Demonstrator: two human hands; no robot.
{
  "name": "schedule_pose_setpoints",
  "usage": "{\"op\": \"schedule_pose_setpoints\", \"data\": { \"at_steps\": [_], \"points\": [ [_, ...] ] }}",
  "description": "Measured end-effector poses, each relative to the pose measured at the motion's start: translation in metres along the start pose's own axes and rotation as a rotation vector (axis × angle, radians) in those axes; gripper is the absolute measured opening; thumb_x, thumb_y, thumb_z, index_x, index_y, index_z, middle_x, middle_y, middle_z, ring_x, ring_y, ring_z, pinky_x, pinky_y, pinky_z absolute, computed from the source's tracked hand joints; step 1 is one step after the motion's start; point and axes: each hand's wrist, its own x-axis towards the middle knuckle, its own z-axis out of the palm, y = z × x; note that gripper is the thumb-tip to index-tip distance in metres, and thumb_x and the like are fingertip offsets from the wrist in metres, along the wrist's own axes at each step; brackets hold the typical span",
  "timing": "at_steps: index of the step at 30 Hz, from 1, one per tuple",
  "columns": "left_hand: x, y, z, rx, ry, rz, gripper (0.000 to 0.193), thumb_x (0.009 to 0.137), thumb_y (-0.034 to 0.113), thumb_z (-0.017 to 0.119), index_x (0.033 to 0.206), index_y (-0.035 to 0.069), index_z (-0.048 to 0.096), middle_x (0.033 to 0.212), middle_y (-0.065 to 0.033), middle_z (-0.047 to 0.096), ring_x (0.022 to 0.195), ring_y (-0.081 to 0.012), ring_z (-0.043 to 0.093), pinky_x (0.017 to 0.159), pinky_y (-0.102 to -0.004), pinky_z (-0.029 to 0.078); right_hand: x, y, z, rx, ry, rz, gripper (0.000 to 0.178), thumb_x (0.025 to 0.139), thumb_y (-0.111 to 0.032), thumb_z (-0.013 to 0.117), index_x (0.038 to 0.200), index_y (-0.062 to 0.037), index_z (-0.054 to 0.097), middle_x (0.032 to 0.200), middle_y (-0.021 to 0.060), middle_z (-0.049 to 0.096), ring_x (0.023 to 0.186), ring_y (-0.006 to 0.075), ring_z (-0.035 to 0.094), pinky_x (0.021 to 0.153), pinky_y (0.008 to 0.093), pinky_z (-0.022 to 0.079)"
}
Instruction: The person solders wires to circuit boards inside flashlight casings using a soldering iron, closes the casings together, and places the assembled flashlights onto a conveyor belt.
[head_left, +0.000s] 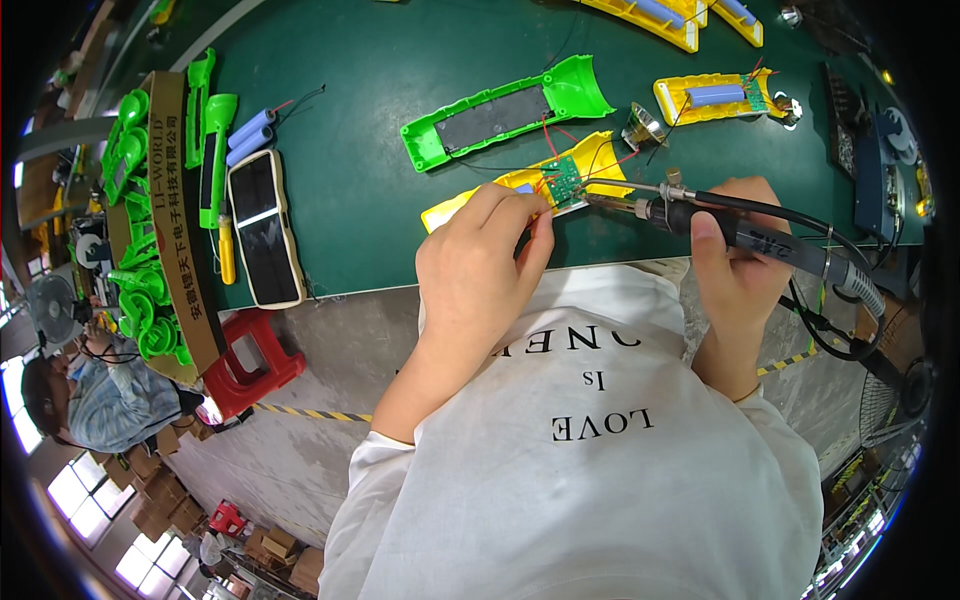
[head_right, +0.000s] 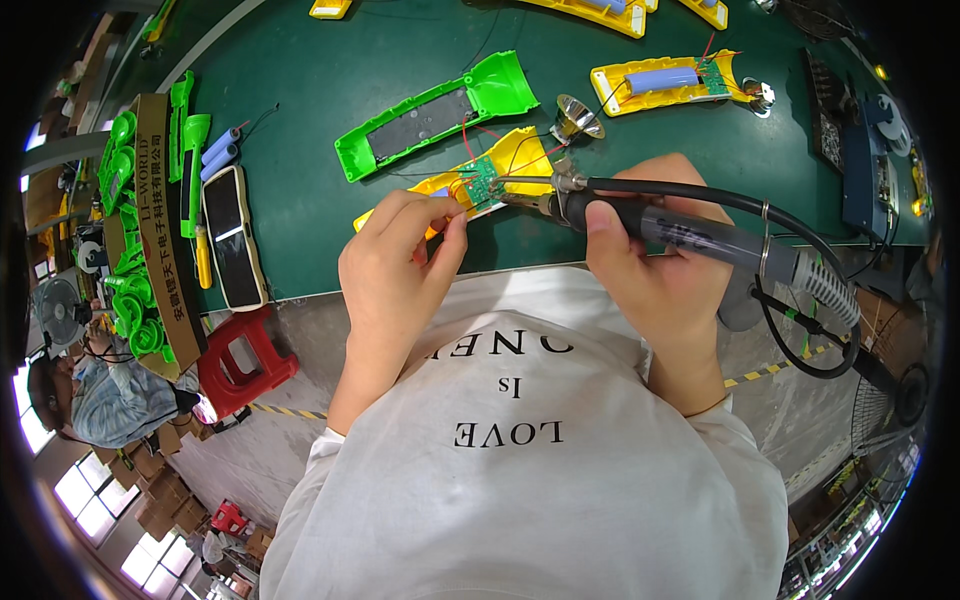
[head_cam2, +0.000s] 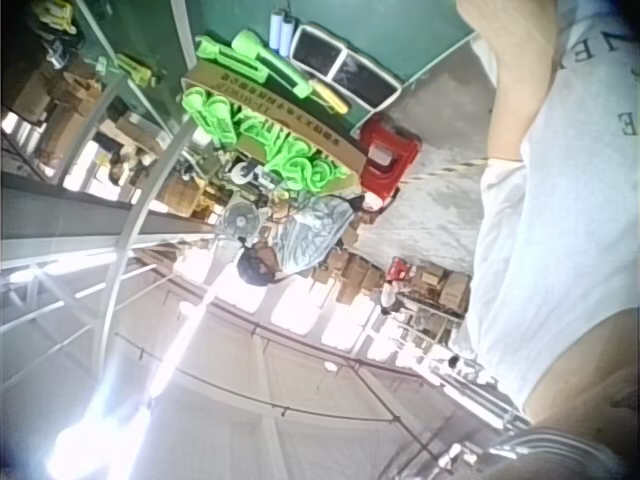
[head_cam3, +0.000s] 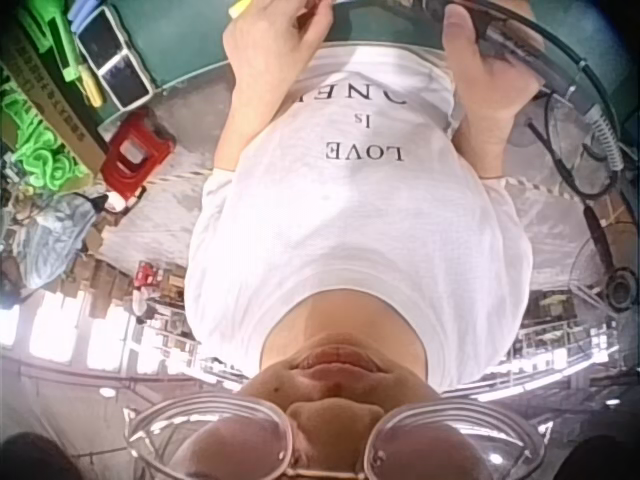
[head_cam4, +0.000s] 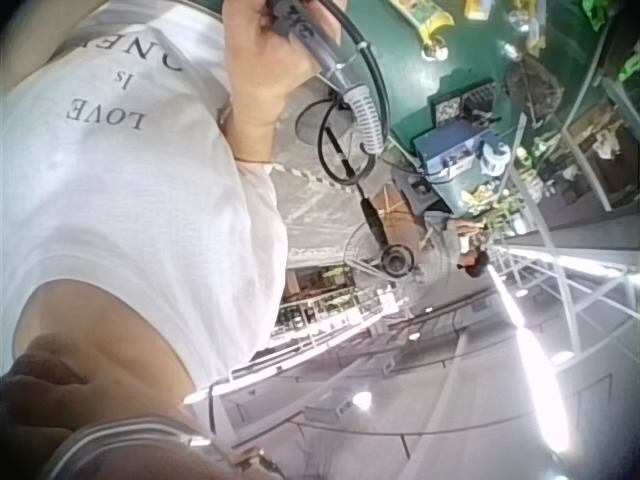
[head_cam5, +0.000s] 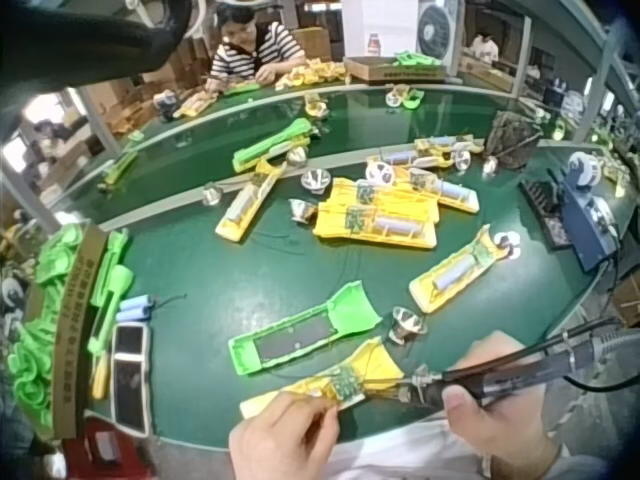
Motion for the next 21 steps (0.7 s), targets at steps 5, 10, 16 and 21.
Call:
{"op": "schedule_pose_setpoints", "data": {
  "at_steps": [5,10,16,21],
  "points": [
    [-0.0002,-0.0004,0.0005,-0.003,0.007,0.004,0.008,0.066,0.007,0.064,0.072,0.008,0.06,0.07,0.0008,0.056,0.042,-0.0084,0.042,0.04,-0.0208,0.033,-0.0014,-0.0024,0.0004,0.007,0.011,0.024,0.013,0.071,-0.004,0.062,0.078,0.0013,0.052,0.064,-0.0004,0.049,0.052,0.0019,0.039,0.044,0.0152,0.03],
    [0.0002,-0.0011,0.0006,-0.003,0.018,0.013,0.008,0.066,0.007,0.064,0.072,0.009,0.06,0.07,0.0011,0.056,0.042,-0.0086,0.041,0.039,-0.0212,0.032,-0.0022,0.0007,-0.001,0.008,0.058,-0.007,0.013,0.071,-0.003,0.062,0.078,0.0019,0.052,0.07,0.0011,0.05,0.057,0.0031,0.042,0.048,0.0156,0.033],
    [-0.0009,-0.0028,0.0026,-0.008,0.038,0.022,0.007,0.066,0.007,0.064,0.072,0.009,0.06,0.07,0.0013,0.056,0.042,-0.0085,0.041,0.039,-0.0209,0.032,-0.0038,0.0011,0.0021,0.069,0.069,0.016,0.014,0.071,0.0,0.062,0.08,0.0034,0.052,0.074,0.0036,0.05,0.061,0.0047,0.043,0.051,0.0163,0.035],
    [-0.001,-0.003,0.0027,-0.005,0.039,0.024,0.007,0.066,0.007,0.064,0.072,0.009,0.06,0.069,0.0012,0.056,0.041,-0.0084,0.04,0.039,-0.0208,0.032,-0.0037,0.0033,0.0026,0.057,0.07,-0.021,0.014,0.07,0.002,0.062,0.08,0.0035,0.053,0.077,0.0049,0.051,0.062,0.0055,0.045,0.051,0.0161,0.035]
  ]
}}
